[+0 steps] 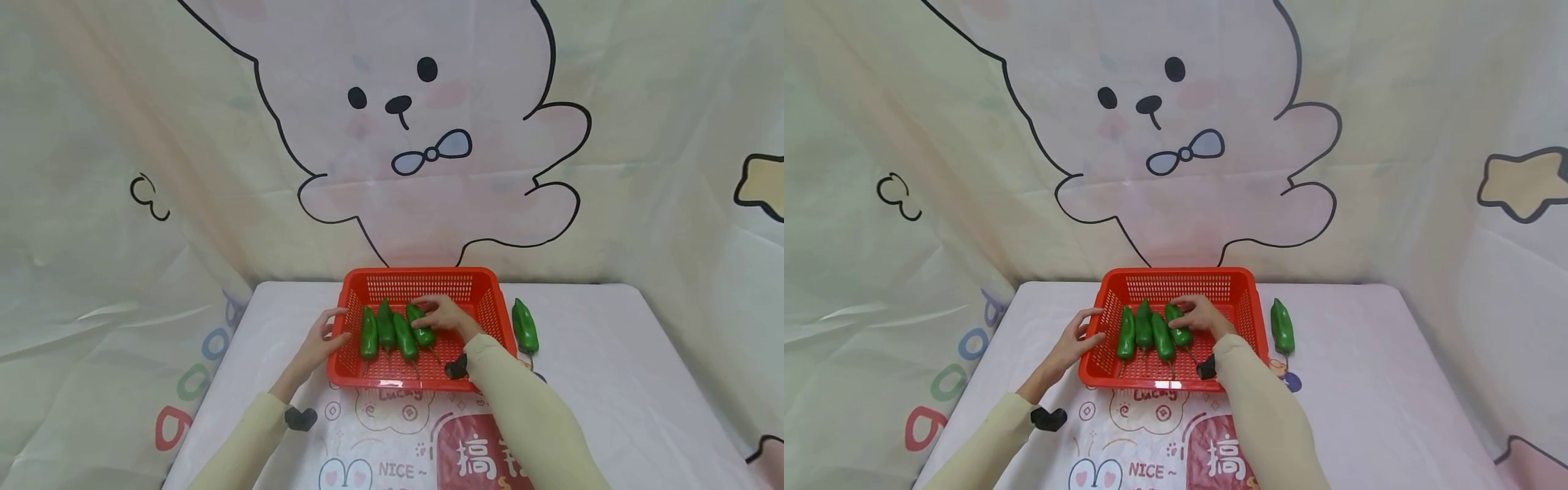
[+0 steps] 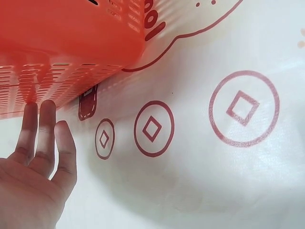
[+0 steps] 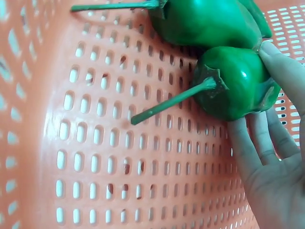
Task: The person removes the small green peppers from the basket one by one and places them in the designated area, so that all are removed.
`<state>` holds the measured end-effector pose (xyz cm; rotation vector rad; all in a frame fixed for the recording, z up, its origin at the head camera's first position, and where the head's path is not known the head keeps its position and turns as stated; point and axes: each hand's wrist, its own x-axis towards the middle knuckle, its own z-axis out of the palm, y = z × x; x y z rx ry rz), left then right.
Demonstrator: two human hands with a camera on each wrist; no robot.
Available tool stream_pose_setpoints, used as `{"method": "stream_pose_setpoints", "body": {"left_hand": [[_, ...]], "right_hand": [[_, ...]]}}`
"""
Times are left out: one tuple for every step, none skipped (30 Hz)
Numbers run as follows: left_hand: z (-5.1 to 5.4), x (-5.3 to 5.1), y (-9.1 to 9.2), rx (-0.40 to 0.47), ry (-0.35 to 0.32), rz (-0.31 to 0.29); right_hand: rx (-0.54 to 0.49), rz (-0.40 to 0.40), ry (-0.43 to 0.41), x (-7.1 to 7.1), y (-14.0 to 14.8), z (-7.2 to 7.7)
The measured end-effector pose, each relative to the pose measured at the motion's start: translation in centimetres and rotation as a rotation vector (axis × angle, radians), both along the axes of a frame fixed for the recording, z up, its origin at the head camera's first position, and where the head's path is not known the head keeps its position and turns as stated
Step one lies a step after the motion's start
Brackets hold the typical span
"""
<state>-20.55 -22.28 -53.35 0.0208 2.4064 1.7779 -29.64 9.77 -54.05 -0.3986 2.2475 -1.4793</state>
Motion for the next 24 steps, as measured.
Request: {"method": "stream_pose_setpoints", "body": {"left_hand": [[0.0,0.0,0.0,0.001,0.002,-0.003],[0.0,0.0,0.1,0.003,0.005,-0.007],[0.0,-0.1,0.1,0.01,0.008,-0.013],[0.0,-0.1,0.1,0.017,0.011,-0.02],[-0.1,-0.1,0.1,0.024,0.018,-0.029],[-0.1,-0.2,0.1,0.031,0.021,-0.035],[-0.1,-0.2,0.1,0.037,0.023,-0.038],[-0.1,-0.2,0.1,0.041,0.024,-0.042],[-0.1,-0.2,0.1,0.046,0.022,-0.043],[-0.1,-0.2,0.1,0.044,0.021,-0.041],[-0.1,-0.1,0.1,0.043,0.019,-0.041],[-0.1,-0.1,0.1,0.043,0.014,-0.038],[-0.1,-0.1,0.1,0.044,0.016,-0.039],[-0.1,0.0,0.1,0.045,0.016,-0.036],[0.0,0.1,0.2,0.039,0.013,-0.028],[0.0,0.1,0.2,0.037,0.013,-0.024],[0.0,0.1,0.2,0.039,0.013,-0.022],[0.0,0.1,0.2,0.039,0.013,-0.018],[0.0,0.1,0.2,0.038,0.012,-0.015],[0.0,0.1,0.2,0.037,0.007,-0.011],[0.0,0.1,0.1,0.035,0.004,-0.011],[-0.1,0.0,0.0,0.04,0.005,-0.015],[0.0,0.0,0.0,0.041,0.005,-0.018],[0.0,0.1,-0.1,0.038,0.003,-0.018]], "right_hand": [[-0.02,-0.013,-0.016,0.0,0.1,-0.1],[-0.046,-0.027,-0.038,0.0,0.2,-0.2],[-0.073,-0.042,-0.062,0.0,0.3,-0.2],[-0.097,-0.058,-0.085,-0.1,0.4,-0.3],[-0.126,-0.08,-0.119,-0.1,0.5,-0.3],[-0.146,-0.093,-0.136,-0.1,0.6,-0.3],[-0.175,-0.107,-0.166,-0.2,0.7,-0.3],[-0.192,-0.114,-0.188,-0.2,0.8,-0.2],[-0.204,-0.118,-0.204,-0.2,0.9,-0.1],[-0.217,-0.118,-0.221,-0.2,1.0,0.0],[-0.229,-0.12,-0.239,-0.3,1.1,0.1],[-0.234,-0.114,-0.248,-0.3,1.2,0.3],[-0.238,-0.11,-0.258,-0.3,1.2,0.5],[-0.237,-0.103,-0.262,-0.3,1.3,0.7],[-0.237,-0.097,-0.264,-0.2,1.3,1.0],[-0.232,-0.091,-0.264,-0.2,1.3,1.2],[-0.228,-0.089,-0.264,-0.2,1.4,1.5],[-0.224,-0.085,-0.265,-0.3,1.3,1.7],[-0.219,-0.081,-0.265,-0.3,1.3,2.0],[-0.218,-0.078,-0.269,-0.3,1.3,2.3],[-0.219,-0.075,-0.273,-0.4,1.3,2.6],[-0.22,-0.069,-0.271,-0.4,1.4,2.8],[-0.229,-0.068,-0.278,-0.4,1.4,3.1],[-0.235,-0.064,-0.281,-0.4,1.5,3.3]]}}
